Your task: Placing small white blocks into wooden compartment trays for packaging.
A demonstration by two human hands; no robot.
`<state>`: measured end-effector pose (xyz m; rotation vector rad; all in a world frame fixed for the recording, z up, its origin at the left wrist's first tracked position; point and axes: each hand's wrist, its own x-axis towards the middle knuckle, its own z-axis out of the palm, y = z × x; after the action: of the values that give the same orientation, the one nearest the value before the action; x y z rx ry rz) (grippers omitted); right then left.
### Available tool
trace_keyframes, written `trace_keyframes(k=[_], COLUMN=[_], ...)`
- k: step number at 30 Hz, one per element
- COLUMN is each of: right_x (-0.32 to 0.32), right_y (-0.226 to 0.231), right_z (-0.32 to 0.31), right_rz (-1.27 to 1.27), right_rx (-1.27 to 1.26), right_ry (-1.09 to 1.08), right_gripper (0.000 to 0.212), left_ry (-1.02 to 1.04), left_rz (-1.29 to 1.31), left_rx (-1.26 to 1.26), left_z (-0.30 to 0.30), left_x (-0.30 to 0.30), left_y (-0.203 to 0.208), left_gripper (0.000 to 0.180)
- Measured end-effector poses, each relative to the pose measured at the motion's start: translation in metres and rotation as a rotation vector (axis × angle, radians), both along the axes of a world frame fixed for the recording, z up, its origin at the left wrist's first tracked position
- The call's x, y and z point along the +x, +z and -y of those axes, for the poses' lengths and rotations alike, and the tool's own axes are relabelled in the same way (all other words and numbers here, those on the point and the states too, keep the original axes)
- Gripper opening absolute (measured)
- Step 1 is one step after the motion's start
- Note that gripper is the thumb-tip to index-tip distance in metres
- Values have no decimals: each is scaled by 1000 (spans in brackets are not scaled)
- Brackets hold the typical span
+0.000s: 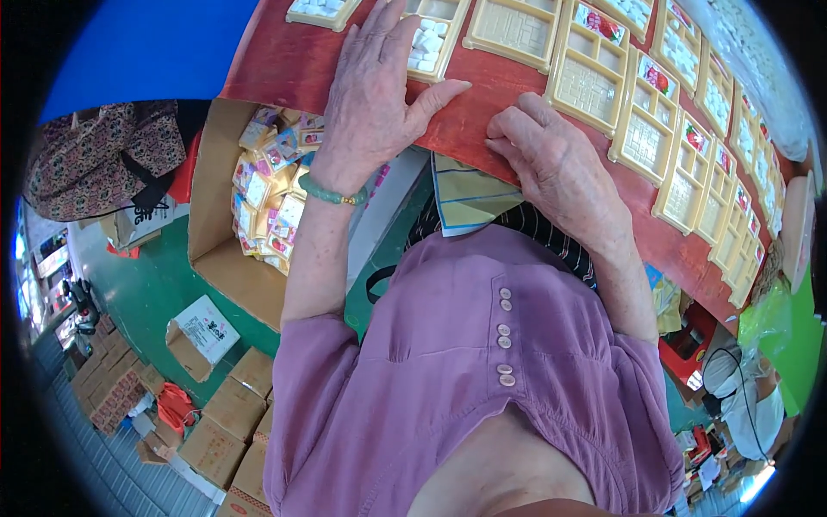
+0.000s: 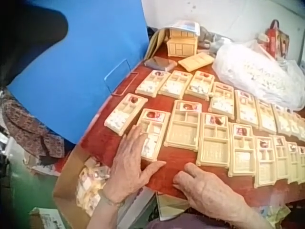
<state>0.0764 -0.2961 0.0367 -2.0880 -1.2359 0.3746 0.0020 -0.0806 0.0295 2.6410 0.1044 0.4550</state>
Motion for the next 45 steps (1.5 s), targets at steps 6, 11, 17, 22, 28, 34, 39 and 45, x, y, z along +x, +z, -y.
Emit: trace_keyframes(k=[6,11,17,22,28,34,39,45], right_x=[-1,-1,-2,-2,6,38,52,71], right_y=[1,1,0,0,5,16,27,36], right_z=[0,0,0,0,0,-16,-45,-63], right_rz=[7,11,14,13,-54,96,42,203], right_rx=[28,19,12,21,95,209,863,-179], right_ry=[10,5,3,-6,-20,-141,148,-168], right_gripper=[9,9,10,10,7,10,19,16], left_ry=[2,-15,-48,-43,40,62,149,134], left_rz=[-23,-35,-134,-138,46,9,127,111], left_rx=[37,20,32,0,-235,-21,-125,-41], left_z=[1,5,6,4,7,0,6,2], left_x=[-2,-8,-13,-13,-17,-22,-17,-15], left_y=[-1,6,6,6,13,-6,-6,-13], left_gripper=[80,77,73,74,82,86,90,94])
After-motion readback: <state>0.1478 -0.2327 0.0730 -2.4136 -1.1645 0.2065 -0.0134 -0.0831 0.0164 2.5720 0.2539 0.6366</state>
